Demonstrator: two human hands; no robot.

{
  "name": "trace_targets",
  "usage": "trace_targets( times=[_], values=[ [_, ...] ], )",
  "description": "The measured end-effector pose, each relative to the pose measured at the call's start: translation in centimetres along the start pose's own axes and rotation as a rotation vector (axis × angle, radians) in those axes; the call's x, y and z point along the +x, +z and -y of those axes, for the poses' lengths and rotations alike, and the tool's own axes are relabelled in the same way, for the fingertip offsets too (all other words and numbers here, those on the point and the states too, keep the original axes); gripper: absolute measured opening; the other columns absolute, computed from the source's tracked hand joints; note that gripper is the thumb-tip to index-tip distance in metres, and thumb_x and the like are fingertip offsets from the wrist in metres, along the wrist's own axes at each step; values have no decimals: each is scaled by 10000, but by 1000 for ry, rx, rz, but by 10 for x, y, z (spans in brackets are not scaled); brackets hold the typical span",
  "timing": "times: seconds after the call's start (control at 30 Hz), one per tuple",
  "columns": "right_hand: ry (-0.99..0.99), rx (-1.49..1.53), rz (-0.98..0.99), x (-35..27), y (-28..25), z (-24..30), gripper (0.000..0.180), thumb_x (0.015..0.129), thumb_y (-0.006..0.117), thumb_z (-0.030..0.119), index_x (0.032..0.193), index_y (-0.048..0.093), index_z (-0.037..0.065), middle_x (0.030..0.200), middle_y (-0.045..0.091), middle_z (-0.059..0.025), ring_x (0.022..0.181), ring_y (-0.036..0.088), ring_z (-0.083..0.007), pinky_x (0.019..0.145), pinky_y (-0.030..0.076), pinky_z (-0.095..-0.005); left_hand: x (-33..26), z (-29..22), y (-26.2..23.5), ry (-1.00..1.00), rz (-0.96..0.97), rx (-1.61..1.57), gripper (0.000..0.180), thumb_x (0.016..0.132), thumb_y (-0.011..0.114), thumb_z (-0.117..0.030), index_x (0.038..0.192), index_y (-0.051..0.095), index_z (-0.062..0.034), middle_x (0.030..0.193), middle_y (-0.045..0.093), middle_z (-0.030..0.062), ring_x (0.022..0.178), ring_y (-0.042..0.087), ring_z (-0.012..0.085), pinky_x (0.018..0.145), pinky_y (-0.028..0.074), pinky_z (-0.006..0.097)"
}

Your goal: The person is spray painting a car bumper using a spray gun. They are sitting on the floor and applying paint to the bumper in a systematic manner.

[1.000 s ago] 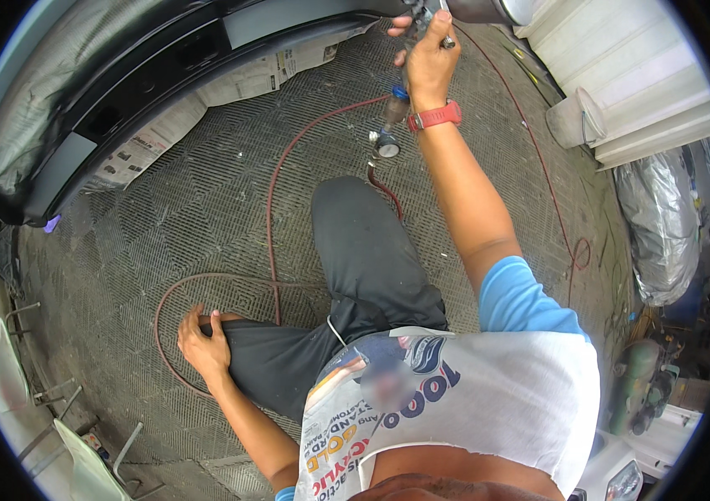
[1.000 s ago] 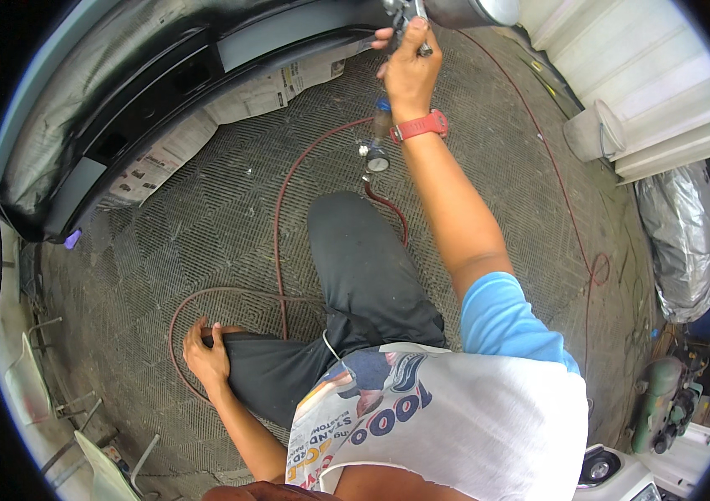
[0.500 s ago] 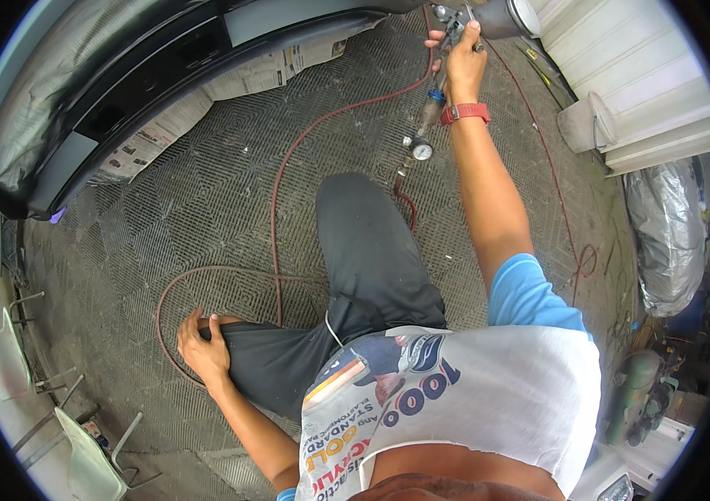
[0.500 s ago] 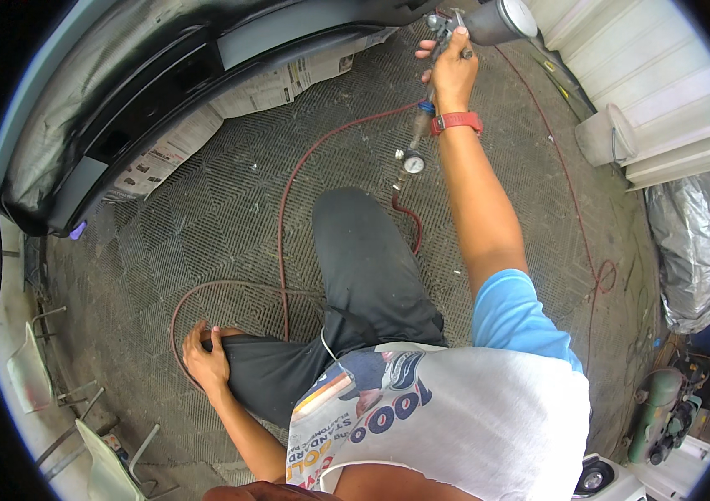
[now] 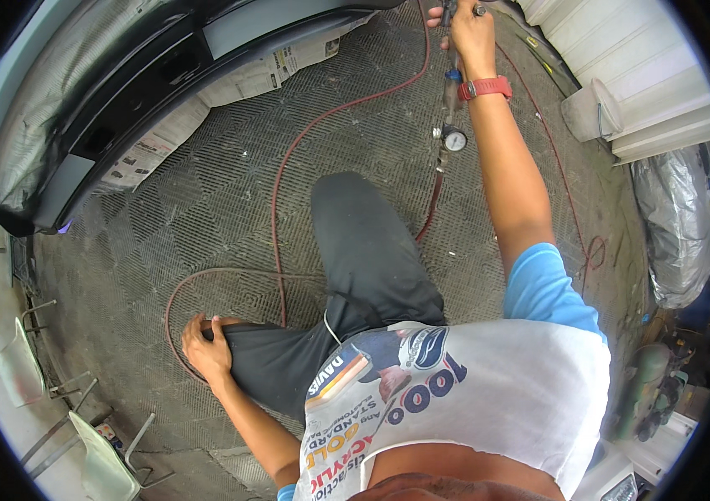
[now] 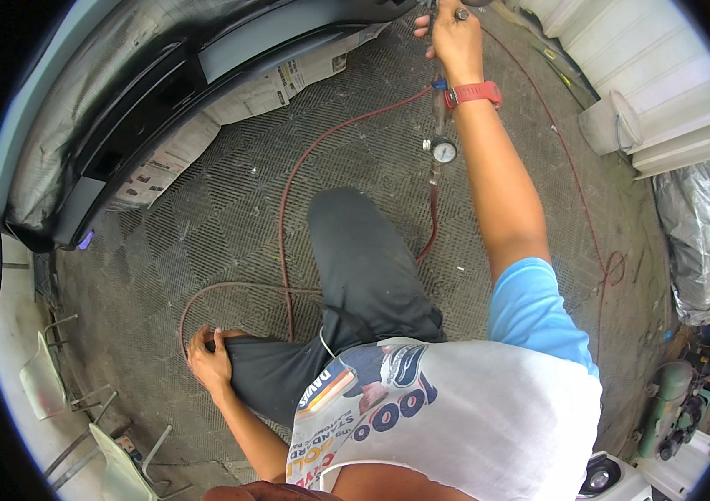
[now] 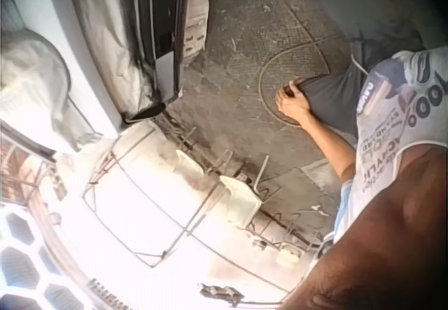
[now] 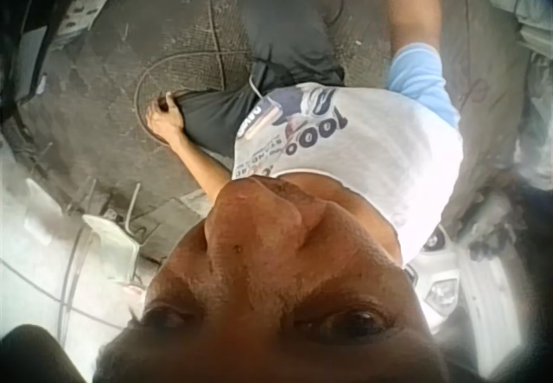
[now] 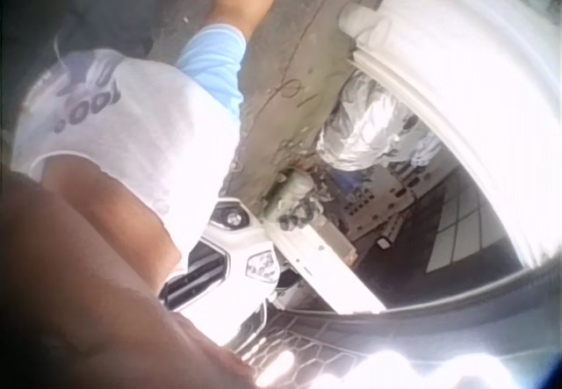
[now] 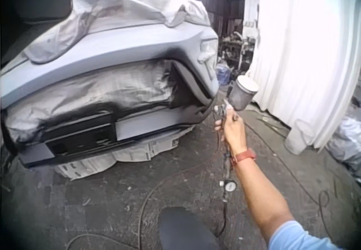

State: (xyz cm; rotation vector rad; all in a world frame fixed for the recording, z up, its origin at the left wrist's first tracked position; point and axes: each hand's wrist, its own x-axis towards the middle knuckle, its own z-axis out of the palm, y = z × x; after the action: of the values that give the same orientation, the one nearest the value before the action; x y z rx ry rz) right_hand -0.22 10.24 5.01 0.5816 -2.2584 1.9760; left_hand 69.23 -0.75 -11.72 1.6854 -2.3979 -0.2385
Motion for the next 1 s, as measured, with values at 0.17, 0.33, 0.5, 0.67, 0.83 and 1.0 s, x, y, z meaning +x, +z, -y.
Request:
trace_targets(
  times=[0.17,0.33,0.5,0.67,0.83,1.0],
  values=[
    [48,169,252,-44,11,43,643,1144,446,631,1271,740,74,857,772,-71,650,720,-137,427,470,-278,9,2,8,52,-2,9,413,994,757,-354,1271,776,-48,1236,777,162,1254,672,364,1132,485,464],
    [84,286,483,-87,36,78,651,1145,436,638,1309,705,68,891,764,-58,705,723,-124,442,463,-253,13,-7,9,9,45,-13,399,959,794,-332,1251,786,-60,1297,766,160,1298,658,368,1158,458,501],
    [4,212,678,-121,64,106,642,1159,423,609,1302,712,54,871,761,-57,689,715,-118,447,468,-248,16,-13,8,-11,77,-15,404,969,780,-350,1259,782,-68,1303,766,152,1315,650,362,1171,449,500],
    [-13,320,769,-142,86,121,682,1145,451,609,1288,729,4,900,794,-103,769,764,-125,451,508,-256,14,-10,10,28,16,-15,437,989,760,-382,1287,776,-63,1339,754,158,1332,643,362,1184,446,500],
    [128,340,713,-127,84,125,646,1153,423,620,1250,716,53,820,758,-70,660,725,-147,425,467,-266,10,-6,7,26,12,-19,441,987,762,-384,1294,775,-67,1351,752,147,1332,645,357,1185,444,496],
    [154,245,551,-87,55,102,660,1136,428,665,1286,725,95,849,768,-74,673,736,-149,445,465,-263,7,-9,0,-31,25,-73,403,972,787,-337,1280,778,-76,1348,759,122,1338,641,345,1189,435,491]
  ],
)
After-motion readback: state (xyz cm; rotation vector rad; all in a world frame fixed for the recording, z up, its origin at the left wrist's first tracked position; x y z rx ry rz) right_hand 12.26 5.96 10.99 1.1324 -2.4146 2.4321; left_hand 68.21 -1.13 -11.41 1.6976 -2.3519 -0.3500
